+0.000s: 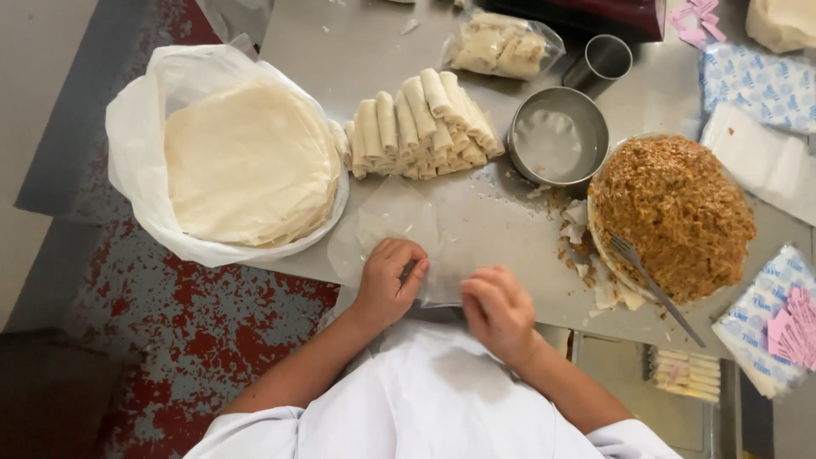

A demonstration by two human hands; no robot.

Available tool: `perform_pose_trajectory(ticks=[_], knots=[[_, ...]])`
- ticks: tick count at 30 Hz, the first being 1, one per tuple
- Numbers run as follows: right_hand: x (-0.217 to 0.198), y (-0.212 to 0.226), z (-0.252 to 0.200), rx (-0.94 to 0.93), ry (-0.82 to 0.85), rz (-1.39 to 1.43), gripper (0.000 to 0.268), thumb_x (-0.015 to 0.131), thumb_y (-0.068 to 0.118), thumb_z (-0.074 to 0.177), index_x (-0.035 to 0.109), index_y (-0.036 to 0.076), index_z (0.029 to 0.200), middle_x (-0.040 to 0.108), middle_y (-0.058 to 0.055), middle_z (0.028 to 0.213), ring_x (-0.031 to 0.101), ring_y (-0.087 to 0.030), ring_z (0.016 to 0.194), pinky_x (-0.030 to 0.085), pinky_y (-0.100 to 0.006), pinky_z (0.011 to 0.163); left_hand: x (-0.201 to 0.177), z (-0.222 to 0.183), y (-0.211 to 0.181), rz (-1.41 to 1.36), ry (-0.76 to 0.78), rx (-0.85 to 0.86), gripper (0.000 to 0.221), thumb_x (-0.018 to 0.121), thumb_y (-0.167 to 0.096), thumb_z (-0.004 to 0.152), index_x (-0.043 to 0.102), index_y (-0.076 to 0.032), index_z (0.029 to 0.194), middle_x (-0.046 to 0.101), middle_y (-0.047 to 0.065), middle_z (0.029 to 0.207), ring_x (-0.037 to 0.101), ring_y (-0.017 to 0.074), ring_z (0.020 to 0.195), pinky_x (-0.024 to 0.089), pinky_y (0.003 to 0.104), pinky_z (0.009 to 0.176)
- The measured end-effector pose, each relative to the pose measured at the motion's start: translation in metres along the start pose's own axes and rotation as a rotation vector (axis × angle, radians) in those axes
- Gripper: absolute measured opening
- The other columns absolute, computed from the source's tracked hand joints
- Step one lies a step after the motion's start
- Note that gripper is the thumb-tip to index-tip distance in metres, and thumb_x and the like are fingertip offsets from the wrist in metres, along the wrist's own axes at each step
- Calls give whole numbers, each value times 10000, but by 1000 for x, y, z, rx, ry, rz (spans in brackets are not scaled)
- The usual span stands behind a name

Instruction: The person places several white food rolls into a small plastic bag, seals the bag with a pink sticker, and places the bag onto a metal tray.

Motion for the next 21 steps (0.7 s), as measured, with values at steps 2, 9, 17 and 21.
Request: perform_pose_trajectory(ticks=[2, 9, 17, 21], knots=[[15, 8, -8, -79, -10, 66, 207, 717, -6, 871, 782, 104, 1035, 732, -66, 996, 720, -266, 853, 618, -336, 751, -3, 3, -10, -41, 9, -14, 163, 660, -162, 1010, 667, -99, 859, 716, 92, 866, 678, 326, 837, 532, 403, 788], [5, 34, 24, 446, 95, 577, 289, 553, -61, 961, 679, -14, 1216, 601, -97, 827, 582, -216, 755, 483, -336, 662, 6, -8, -46, -99, -12, 132, 172, 612, -127, 1039, 616, -35, 893, 724, 218, 1252, 654, 457, 1200, 491, 518, 1038], [61, -41, -33, 813, 149, 1243, 564, 525, -197, 781, 650, 0, 1295, 676, -92, 1065, 642, -155, 918, 533, -309, 813, 34, -17, -63, -18, 25, 309, 210, 579, -215, 1077, 611, -82, 917, 687, 122, 1418, 585, 344, 1391, 308, 511, 1215], [57, -41, -1, 841, -58, 1420, 755, 542, -165, 800, 480, 2, 1533, 664, -182, 1336, 688, -205, 1171, 554, -340, 1024, 35, -3, -57, 83, -2, 313, 177, 590, -205, 1048, 607, -95, 910, 677, 147, 1427, 579, 356, 1396, 320, 546, 1212]])
Point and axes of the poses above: each hand's wrist, its own z-axis towards the middle knuckle, its own x-axis out of the palm, y = z × x, the point moved 7 cm from there along z, towards the middle knuckle
